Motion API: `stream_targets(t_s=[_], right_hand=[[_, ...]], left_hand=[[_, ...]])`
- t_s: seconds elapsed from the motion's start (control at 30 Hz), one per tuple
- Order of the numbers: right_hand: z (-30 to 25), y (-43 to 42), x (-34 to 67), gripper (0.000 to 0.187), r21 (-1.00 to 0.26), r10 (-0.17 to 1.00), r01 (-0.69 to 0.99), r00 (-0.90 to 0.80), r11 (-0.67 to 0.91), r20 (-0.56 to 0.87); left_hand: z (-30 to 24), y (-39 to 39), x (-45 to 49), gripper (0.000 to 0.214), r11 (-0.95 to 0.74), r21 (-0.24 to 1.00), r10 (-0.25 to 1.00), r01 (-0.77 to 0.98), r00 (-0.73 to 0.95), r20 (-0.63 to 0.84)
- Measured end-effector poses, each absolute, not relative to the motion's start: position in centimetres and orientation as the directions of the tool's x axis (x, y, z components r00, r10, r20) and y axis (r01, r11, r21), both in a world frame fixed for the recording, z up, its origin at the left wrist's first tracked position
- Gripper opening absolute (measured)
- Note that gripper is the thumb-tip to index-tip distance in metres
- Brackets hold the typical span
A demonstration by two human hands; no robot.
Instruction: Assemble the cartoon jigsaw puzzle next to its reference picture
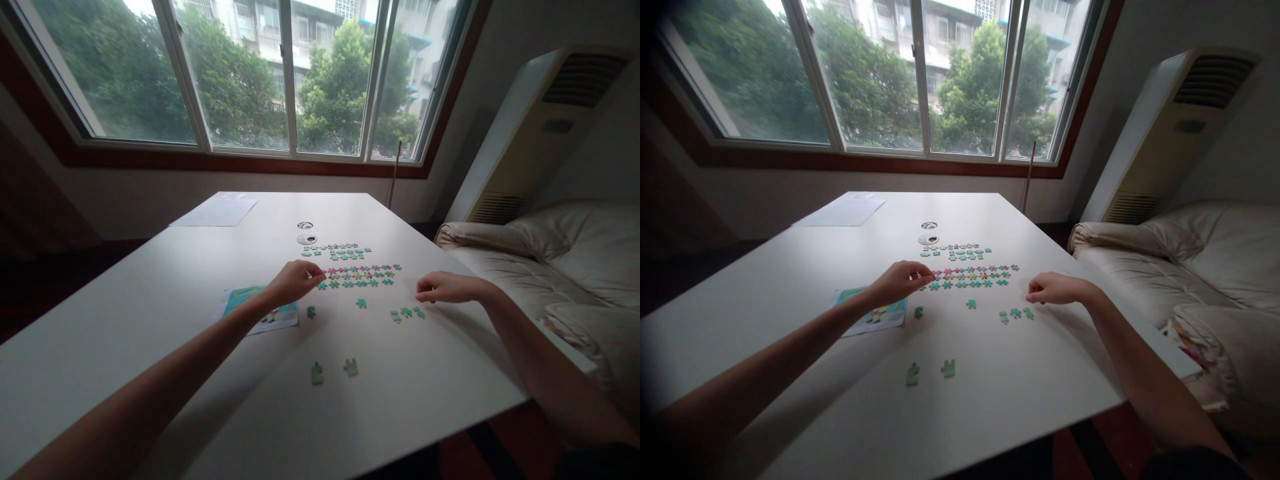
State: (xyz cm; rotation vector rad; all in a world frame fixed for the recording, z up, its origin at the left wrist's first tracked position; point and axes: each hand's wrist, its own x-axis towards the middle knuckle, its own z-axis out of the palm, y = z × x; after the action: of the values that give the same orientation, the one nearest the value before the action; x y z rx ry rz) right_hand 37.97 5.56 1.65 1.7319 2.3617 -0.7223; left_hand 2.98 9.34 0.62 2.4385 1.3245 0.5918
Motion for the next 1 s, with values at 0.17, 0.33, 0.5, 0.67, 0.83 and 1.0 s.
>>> stream_targets(t_s=[0.17,0.33,0.5,0.67,0.83,1.0], right_hand=[[1.5,5.5,36.8,0.034,-0.324,0.901,0.907,-0.357,0.271,-0.246],[1.2,5.3,35.1,0.033,-0.349,0.906,0.878,-0.396,0.327,-0.149],[0.9,5.2,34.6,0.034,-0.362,0.908,0.864,-0.408,0.350,-0.097],[0.8,5.4,34.7,0.036,-0.370,0.915,0.864,-0.395,0.340,-0.082],[0.8,5.4,34.5,0.033,-0.365,0.915,0.863,-0.398,0.350,-0.064],[0.9,5.3,34.3,0.033,-0.374,0.915,0.858,-0.400,0.351,-0.058]], left_hand=[[0.4,12.0,3.7,0.017,-0.528,0.387,0.847,0.756,0.500,0.181],[-0.9,15.2,5.9,0.025,-0.485,0.317,0.874,0.815,0.468,0.133],[-1.9,17.2,7.8,0.028,-0.479,0.245,0.878,0.843,0.462,0.126],[-2.1,17.5,8.0,0.028,-0.519,0.187,0.854,0.834,0.504,0.125],[-1.6,17.9,7.6,0.029,-0.540,0.163,0.841,0.826,0.533,0.088],[-1.1,18.8,7.8,0.028,-0.561,0.192,0.823,0.805,0.568,0.027]])
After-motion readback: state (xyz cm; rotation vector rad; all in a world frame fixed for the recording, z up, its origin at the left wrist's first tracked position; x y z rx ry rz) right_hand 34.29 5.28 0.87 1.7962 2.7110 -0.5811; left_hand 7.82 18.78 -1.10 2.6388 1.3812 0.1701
